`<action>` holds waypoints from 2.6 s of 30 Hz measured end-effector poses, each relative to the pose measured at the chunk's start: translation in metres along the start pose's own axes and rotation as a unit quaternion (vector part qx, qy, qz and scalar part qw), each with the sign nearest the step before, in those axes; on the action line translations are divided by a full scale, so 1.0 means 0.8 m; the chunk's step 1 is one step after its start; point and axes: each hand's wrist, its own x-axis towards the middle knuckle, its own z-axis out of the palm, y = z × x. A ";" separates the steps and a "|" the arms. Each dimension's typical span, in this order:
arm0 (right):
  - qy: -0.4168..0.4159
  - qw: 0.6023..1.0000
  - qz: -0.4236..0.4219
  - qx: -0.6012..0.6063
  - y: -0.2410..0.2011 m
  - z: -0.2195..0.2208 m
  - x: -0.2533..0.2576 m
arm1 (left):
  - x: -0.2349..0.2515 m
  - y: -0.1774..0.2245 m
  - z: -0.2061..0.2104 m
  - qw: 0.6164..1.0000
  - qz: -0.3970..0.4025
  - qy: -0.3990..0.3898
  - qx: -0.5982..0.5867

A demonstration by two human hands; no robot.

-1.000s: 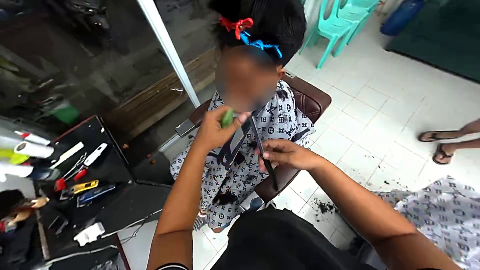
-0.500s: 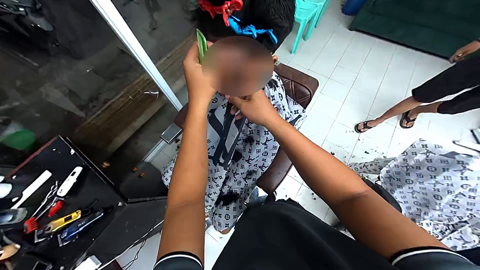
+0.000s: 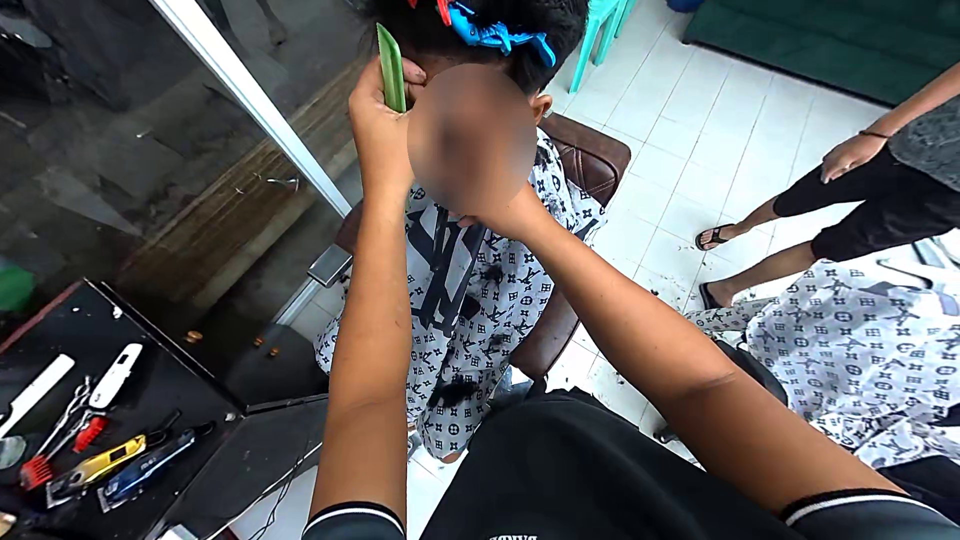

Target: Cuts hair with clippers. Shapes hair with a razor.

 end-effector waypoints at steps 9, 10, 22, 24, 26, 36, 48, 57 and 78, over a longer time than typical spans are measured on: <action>0.003 1.000 -0.005 -0.003 -0.001 0.002 0.000 | 0.002 -0.002 0.000 1.000 0.004 -0.002 0.003; 0.007 1.000 -0.006 0.000 0.000 0.002 -0.001 | 0.002 -0.002 0.000 1.000 0.006 -0.002 0.002; 0.019 1.000 -0.008 0.014 0.003 0.004 -0.001 | 0.004 -0.005 0.001 1.000 0.007 0.004 0.008; 0.018 1.000 -0.010 0.011 0.003 0.004 -0.001 | 0.003 -0.006 0.001 1.000 0.009 0.003 0.011; 0.016 1.000 -0.008 0.001 0.001 0.005 -0.001 | 0.002 -0.004 0.002 1.000 0.010 0.006 0.012; 0.014 1.000 -0.006 0.010 0.002 0.004 -0.001 | 0.004 -0.005 0.002 1.000 0.005 0.007 0.024; 0.012 1.000 -0.005 0.007 0.000 0.003 0.000 | 0.005 -0.005 0.004 1.000 0.004 0.015 0.023; 0.021 1.000 -0.005 0.013 0.001 0.003 -0.001 | 0.005 -0.006 0.004 1.000 0.000 0.012 0.019; 0.022 1.000 -0.003 0.014 -0.001 0.005 -0.001 | 0.006 -0.005 0.003 1.000 0.001 0.011 0.022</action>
